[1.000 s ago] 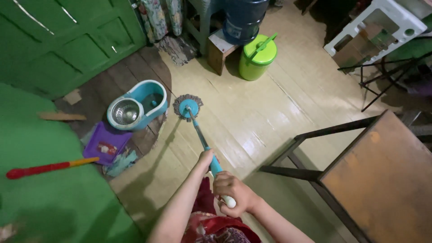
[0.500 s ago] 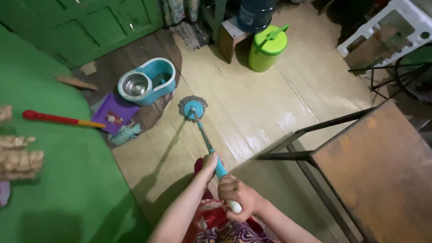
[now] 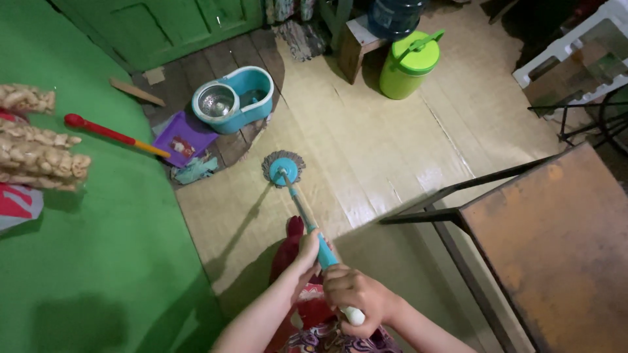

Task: The person mops the tiled floor using a blue spin mop, moving it back and forth under a wooden table and around nearby items. The person continues mopping different sections of the floor near a green bucket and a water dispenser.

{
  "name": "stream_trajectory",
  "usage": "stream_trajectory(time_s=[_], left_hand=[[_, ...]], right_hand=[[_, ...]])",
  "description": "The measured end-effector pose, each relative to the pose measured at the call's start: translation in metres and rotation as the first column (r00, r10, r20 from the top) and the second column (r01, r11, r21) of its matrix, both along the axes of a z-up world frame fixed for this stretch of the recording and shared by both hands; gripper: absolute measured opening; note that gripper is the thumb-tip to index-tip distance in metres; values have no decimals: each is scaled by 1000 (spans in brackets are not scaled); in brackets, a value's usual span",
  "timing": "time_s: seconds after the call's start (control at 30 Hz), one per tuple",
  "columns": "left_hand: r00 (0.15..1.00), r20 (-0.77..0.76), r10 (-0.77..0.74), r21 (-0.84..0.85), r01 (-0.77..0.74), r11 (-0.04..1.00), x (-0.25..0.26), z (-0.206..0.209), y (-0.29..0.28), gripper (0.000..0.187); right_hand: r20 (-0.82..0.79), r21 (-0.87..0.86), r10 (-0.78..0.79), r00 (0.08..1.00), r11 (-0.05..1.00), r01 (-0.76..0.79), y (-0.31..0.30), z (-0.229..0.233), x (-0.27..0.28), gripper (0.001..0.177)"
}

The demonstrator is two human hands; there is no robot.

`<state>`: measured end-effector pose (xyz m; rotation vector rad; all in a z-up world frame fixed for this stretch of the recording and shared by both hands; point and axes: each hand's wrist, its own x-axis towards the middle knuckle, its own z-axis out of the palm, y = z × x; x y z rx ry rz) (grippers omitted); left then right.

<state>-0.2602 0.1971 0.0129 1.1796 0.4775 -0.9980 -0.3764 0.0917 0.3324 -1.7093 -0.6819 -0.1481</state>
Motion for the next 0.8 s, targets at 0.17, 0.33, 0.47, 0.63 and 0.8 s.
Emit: stream_trajectory(time_s=[0.17, 0.33, 0.47, 0.63, 0.8], left_hand=[[995, -57, -77, 75, 81, 994, 17, 17, -2, 21], [965, -171, -199, 175, 228, 958, 42, 40, -13, 15], [914, -131, -385, 283, 406, 869, 67, 54, -24, 16], [929, -128, -347, 186, 366, 912, 91, 43, -30, 14], [903, -150, -402, 272, 429, 861, 105, 55, -16, 17]], right_hand=[[-14, -16, -92, 996, 996, 92, 6, -22, 5, 11], [49, -9, -172, 984, 985, 173, 6, -39, 22, 10], [80, 25, -210, 974, 978, 208, -3, -34, 45, 8], [125, 106, -236, 964, 969, 223, -6, -15, 76, 7], [143, 79, -273, 951, 961, 264, 14, -41, 81, 14]])
